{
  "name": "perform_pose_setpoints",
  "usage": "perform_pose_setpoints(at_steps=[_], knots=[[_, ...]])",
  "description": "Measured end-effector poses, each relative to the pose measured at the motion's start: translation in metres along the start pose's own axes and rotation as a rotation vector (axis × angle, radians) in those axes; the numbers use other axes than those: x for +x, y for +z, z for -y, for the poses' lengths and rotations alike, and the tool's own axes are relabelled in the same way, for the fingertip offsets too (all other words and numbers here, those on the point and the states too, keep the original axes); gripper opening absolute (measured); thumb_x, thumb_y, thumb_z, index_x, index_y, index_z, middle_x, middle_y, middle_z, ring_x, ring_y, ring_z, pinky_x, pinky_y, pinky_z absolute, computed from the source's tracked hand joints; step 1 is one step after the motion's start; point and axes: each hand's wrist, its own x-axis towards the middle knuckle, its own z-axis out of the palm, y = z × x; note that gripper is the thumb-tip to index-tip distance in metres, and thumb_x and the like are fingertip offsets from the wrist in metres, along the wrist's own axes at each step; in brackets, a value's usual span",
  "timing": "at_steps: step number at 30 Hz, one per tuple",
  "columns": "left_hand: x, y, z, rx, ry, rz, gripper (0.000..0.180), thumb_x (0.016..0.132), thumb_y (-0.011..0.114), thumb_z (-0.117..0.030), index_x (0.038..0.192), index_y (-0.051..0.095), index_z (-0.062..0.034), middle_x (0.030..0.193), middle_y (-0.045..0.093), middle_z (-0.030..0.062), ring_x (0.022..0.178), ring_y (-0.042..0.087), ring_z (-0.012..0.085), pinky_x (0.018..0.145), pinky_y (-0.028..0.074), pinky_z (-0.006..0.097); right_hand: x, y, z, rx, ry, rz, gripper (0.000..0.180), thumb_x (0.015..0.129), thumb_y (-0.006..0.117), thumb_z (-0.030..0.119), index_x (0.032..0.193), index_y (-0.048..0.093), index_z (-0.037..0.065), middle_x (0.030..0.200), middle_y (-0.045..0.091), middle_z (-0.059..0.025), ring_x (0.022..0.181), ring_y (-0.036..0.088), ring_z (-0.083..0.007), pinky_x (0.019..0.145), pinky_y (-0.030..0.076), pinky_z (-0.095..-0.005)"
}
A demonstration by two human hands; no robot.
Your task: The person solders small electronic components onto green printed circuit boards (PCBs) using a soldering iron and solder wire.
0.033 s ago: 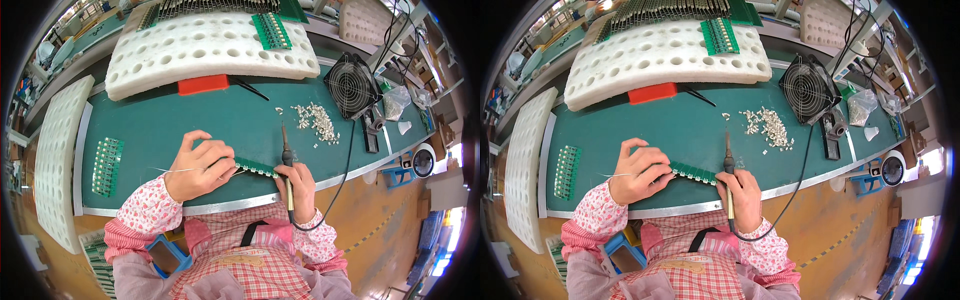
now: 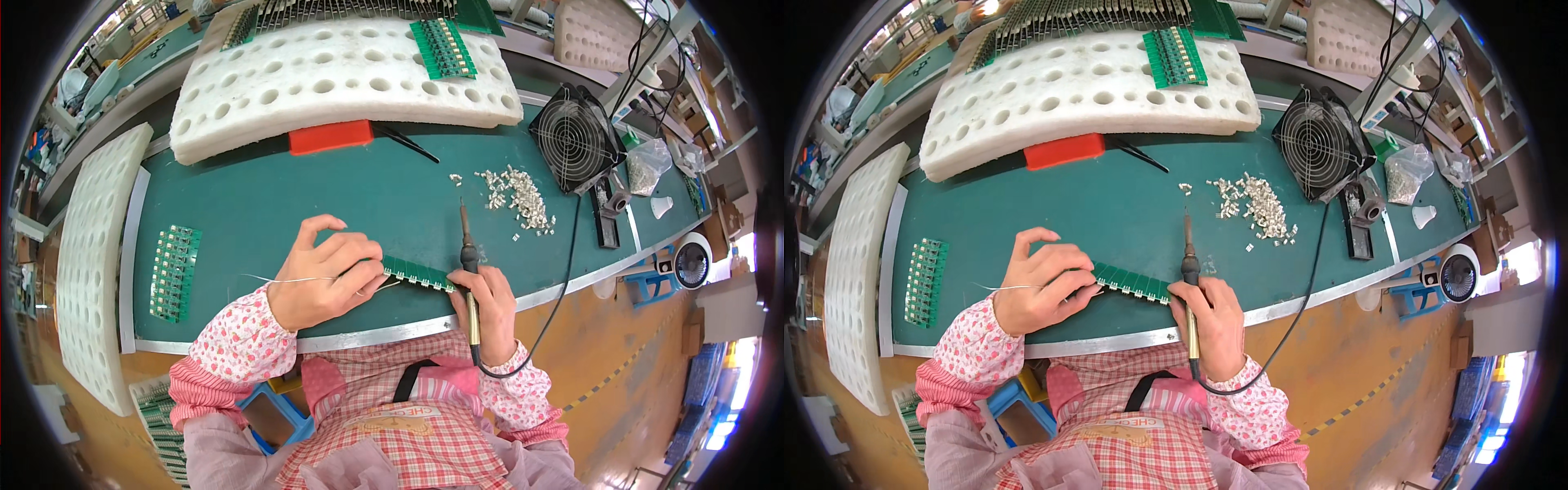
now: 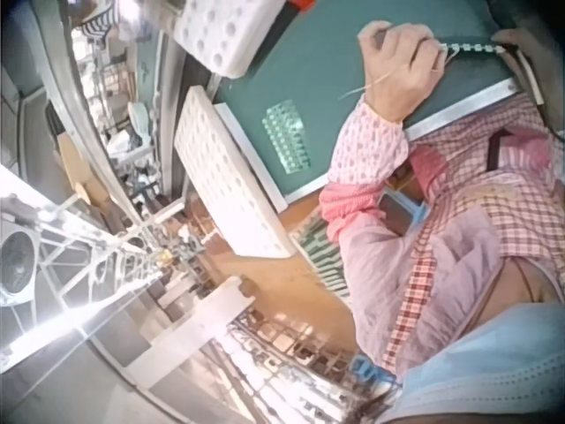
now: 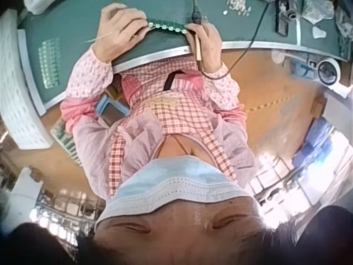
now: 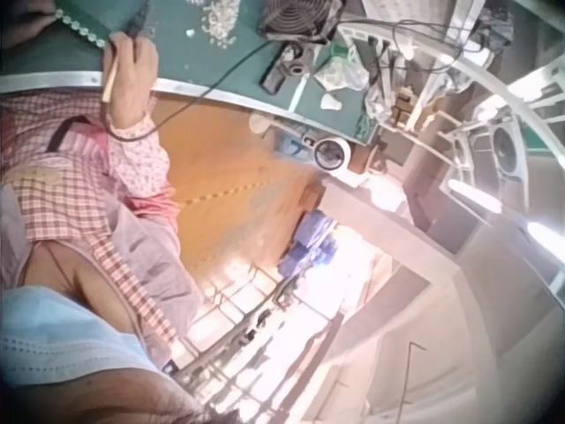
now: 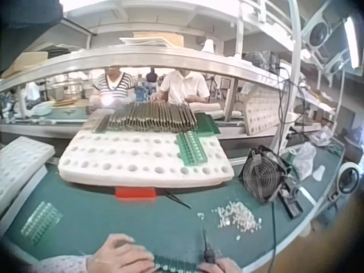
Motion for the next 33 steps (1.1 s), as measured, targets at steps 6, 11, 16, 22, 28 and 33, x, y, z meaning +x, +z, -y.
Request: perform_pose_setpoints(at_steps=[6,11,16,22,28,33], knots=[[-0.008,0.003,0.004,-0.061,0.041,0.027,0.026,0.066,0.078,-0.005,0.085,0.06,-0.0082,0.091,0.062,0.0031,0.079,0.063,0.0171,0.082,0.045,0.039,0.003,-0.017,0.006,-0.053,-0.035,0.036,0.035,0.066,0.076,0.002,0.098,0.063,0.009,0.083,0.053,-0.0096,0.071,0.054,-0.0263,0.063,0.043,-0.0356],[-0.008,0.001,0.005,-0.075,0.053,0.04,0.025,0.067,0.077,-0.004,0.085,0.06,-0.007,0.091,0.063,0.0051,0.08,0.064,0.0176,0.078,0.048,0.037,-0.004,-0.042,0.008,0.136,-0.133,-0.06,0.043,0.063,0.076,-0.001,0.104,0.062,0.003,0.072,0.06,-0.0071,0.057,0.052,-0.0219,0.052,0.041,-0.0318],[-0.008,0.001,0.006,-0.085,0.062,0.05,0.024,0.067,0.077,-0.005,0.085,0.061,-0.0065,0.09,0.064,0.0057,0.08,0.064,0.0175,0.077,0.048,0.036,-0.019,-0.034,0.028,0.9,0.106,-0.242,0.019,0.089,0.054,0.012,0.096,0.051,-0.006,0.056,0.058,-0.0097,0.047,0.057,-0.0121,0.046,0.047,-0.0249],[-0.008,0.001,0.007,-0.094,0.062,0.046,0.024,0.068,0.077,-0.005,0.086,0.061,-0.0064,0.09,0.064,0.0057,0.08,0.064,0.0172,0.077,0.048,0.036,-0.01,-0.023,0.035,0.887,-0.033,-0.197,0.018,0.089,0.053,0.016,0.09,0.047,-0.001,0.051,0.055,-0.0076,0.042,0.051,-0.0126,0.041,0.044,-0.0246],[-0.01,0.001,0.007,-0.1,0.065,0.043,0.025,0.067,0.077,-0.005,0.087,0.062,-0.0058,0.091,0.064,0.0062,0.08,0.064,0.0174,0.078,0.048,0.036,-0.008,-0.019,0.032,0.845,-0.108,-0.22,0.019,0.09,0.052,0.019,0.086,0.046,0.002,0.048,0.055,-0.0079,0.039,0.047,-0.0123,0.04,0.043,-0.0238],[-0.01,0.002,0.007,-0.106,0.064,0.043,0.025,0.067,0.078,-0.005,0.086,0.062,-0.0057,0.092,0.064,0.0062,0.081,0.064,0.0178,0.079,0.048,0.037,-0.01,-0.018,0.027,0.945,-0.163,-0.241,0.015,0.081,0.056,0.007,0.089,0.053,-0.005,0.053,0.057,-0.0093,0.042,0.052,-0.0154,0.04,0.045,-0.0285]])
